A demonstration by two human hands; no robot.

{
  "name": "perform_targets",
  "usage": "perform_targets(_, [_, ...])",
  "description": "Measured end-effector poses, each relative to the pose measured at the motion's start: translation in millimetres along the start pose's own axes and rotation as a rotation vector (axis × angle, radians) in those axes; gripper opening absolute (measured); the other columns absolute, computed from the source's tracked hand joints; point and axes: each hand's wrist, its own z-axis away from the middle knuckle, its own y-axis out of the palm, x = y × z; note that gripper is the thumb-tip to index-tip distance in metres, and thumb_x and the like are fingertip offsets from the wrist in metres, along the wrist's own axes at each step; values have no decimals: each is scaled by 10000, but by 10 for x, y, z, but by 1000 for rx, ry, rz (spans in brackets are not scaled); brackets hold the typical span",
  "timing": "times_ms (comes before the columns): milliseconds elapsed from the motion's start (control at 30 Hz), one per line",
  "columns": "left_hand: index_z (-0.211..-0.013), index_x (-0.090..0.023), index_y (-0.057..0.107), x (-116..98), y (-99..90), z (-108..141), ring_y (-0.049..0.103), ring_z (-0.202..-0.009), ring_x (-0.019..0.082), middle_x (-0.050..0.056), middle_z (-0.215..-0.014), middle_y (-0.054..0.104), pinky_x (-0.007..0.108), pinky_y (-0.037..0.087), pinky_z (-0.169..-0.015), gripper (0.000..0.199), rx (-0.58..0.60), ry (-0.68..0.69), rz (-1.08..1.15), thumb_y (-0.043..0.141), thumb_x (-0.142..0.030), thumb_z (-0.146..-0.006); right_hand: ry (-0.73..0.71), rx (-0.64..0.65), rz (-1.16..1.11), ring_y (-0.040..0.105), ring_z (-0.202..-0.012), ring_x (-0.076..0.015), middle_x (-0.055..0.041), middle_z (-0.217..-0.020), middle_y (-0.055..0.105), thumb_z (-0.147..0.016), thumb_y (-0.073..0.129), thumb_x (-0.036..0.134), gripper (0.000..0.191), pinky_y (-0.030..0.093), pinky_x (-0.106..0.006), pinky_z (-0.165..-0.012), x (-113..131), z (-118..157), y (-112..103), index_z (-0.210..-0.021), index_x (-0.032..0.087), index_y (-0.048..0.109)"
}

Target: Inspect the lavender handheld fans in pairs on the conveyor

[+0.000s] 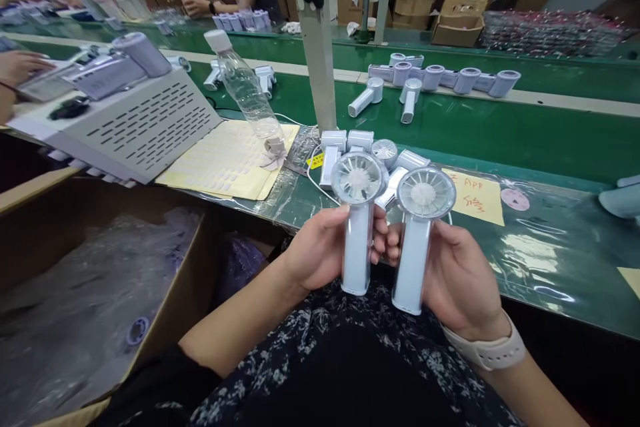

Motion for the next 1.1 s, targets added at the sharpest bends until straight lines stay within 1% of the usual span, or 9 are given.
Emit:
perform_targets(233, [-1040,-89,726,21,-26,-52,685,-696,205,119,-931,734,336,531,-681,398,44,-12,56,577,-406,-852,-7,-8,-5,633,-706,-215,-71,-869,682,-936,612,488,273,594,-360,-655,2,-17,-66,-880,235,694])
perform_targets(333, [-1075,-113,700,45,-65,-25,720,-779,226,128,-1007,748,349,556,-743,336,50,29,-14,618,-376,-883,-64,11,11,649,-698,-223,-60,-804,693,-880,701,497,257,586,-353,-617,-9,-48,-150,-913,243,722])
perform_targets(400, [-1161,-148,668,44,-86,12,738,-872,245,114,-1051,752,378,571,-824,342,3,83,-113,682,-360,-893,-108,42,26,653,-647,-216,-57,-778,714,-866,725,515,271,586,-353,-590,-10,-61,-201,-915,249,738])
perform_targets(500, [-1253,-194,630,12,-107,60,734,-957,242,94,-1098,751,373,583,-855,422,-93,167,-275,756,-377,-895,-152,0,1,724,-734,-242,-55,-887,768,-836,776,519,300,641,-408,-679,-2,-69,-238,-1012,278,751])
perform_targets(600, [-1164,-193,637,-29,-121,67,727,-866,192,60,-988,760,295,589,-764,444,-67,248,-352,842,-401,-829,-192,-68,-6,760,-878,-249,-38,-997,792,-865,786,467,295,656,-449,-826,4,-66,-231,-1115,318,739])
perform_targets(667, [-1078,-188,620,-42,-128,58,722,-807,170,44,-920,759,262,585,-709,446,-56,257,-383,870,-424,-794,-225,-53,18,766,-927,-249,-25,-1035,797,-913,751,435,255,652,-465,-867,2,-60,-224,-1152,346,730])
perform_targets(933, [-964,-189,547,-80,-89,73,701,-762,172,22,-857,706,291,559,-698,540,-166,180,-539,881,-540,-723,-233,-65,59,776,-899,-272,-45,-1058,804,-988,629,369,334,675,-462,-779,-42,-93,-268,-1316,336,687])
perform_targets(1033, [-969,-196,569,-130,-56,113,695,-809,183,29,-888,701,316,549,-757,416,-169,240,-691,846,-441,-780,-292,-60,88,761,-992,-314,-65,-1072,797,-951,650,399,353,659,-495,-820,-22,-50,-259,-1291,314,696])
perform_targets(1100, [-995,-202,616,-154,-33,164,705,-868,214,43,-926,721,363,550,-836,320,-154,377,-890,826,-325,-787,-402,-31,216,735,-1094,-347,-70,-1124,792,-877,766,381,366,626,-535,-916,17,35,-256,-1234,324,710])
